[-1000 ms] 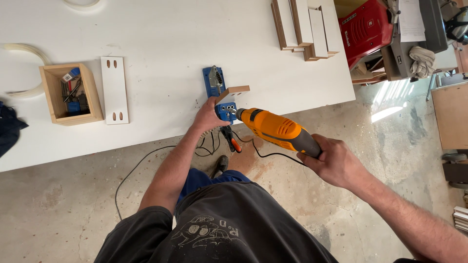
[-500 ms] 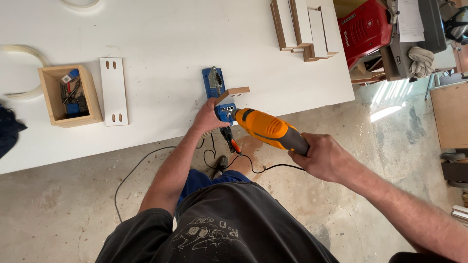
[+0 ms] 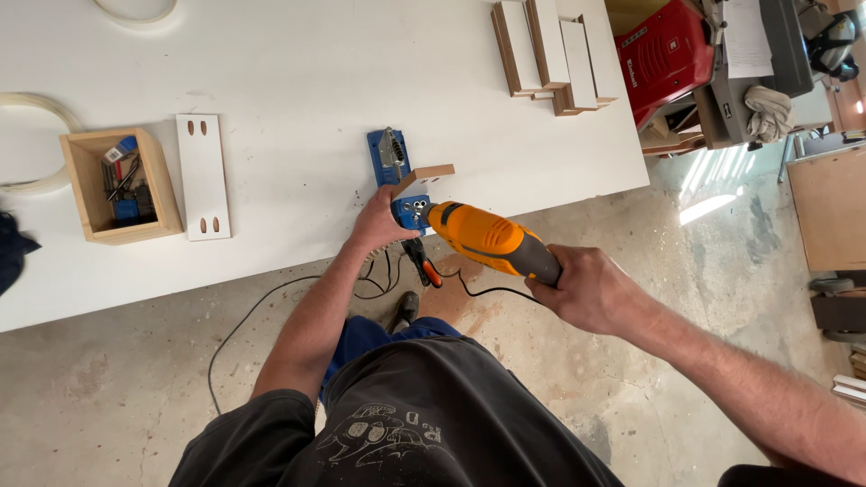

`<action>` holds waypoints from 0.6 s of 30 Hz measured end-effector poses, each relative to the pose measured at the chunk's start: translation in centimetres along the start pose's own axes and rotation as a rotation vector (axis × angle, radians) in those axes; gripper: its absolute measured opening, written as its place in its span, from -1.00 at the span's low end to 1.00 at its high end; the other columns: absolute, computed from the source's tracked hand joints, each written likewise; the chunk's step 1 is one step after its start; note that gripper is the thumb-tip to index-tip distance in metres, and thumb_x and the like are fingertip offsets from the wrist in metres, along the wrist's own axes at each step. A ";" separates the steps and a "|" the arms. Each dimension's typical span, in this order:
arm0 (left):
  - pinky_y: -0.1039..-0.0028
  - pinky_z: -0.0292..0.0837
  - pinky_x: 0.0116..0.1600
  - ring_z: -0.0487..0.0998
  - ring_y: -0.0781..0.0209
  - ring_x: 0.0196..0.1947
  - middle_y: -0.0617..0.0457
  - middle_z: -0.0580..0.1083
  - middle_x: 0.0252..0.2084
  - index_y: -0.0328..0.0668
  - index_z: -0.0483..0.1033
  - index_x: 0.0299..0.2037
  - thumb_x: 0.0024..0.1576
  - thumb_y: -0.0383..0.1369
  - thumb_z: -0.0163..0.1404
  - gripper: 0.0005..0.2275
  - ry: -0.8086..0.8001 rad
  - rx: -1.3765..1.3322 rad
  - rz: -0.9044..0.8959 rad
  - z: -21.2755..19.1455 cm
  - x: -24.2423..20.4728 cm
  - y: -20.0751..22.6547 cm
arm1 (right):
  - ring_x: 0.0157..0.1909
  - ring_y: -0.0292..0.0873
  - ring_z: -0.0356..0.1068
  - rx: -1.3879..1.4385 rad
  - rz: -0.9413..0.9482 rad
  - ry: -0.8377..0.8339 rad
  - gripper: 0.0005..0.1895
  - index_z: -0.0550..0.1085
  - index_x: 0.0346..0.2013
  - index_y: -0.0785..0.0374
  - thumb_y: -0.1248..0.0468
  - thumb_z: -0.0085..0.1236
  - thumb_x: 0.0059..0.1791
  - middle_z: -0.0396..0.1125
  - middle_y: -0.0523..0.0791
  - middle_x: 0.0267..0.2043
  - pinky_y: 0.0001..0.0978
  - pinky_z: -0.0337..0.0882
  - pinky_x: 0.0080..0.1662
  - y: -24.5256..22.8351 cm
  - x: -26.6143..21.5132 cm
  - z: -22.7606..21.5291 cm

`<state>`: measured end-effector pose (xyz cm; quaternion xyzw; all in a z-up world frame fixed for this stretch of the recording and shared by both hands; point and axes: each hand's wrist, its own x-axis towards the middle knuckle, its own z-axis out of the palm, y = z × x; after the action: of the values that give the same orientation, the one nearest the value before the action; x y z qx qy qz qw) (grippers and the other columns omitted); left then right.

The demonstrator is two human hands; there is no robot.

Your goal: The person uses a power drill to create holes in small wooden blocks. They secure each block in a blue jig on a white workbench, drill the holes, and then remove the block to place it aside. This process is repeated for several blocks throughout the video.

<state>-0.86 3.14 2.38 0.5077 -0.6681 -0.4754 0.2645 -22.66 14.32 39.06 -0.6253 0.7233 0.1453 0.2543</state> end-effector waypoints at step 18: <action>-0.17 0.37 0.41 0.37 -0.31 0.30 -0.21 0.28 0.18 -0.22 0.12 0.28 -0.13 -0.01 0.40 -0.12 -0.021 0.029 0.010 0.2 0.5 -0.9 | -0.31 0.18 0.50 -0.026 0.011 -0.053 -0.69 0.43 -0.47 0.22 0.05 0.24 -0.16 0.40 0.08 -0.47 -0.09 0.45 -0.29 -0.8 3.5 0.8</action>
<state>-0.85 2.69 1.44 0.5031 -0.6803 -0.4695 0.2523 -22.01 11.71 36.58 -0.6206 0.7178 0.1724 0.2643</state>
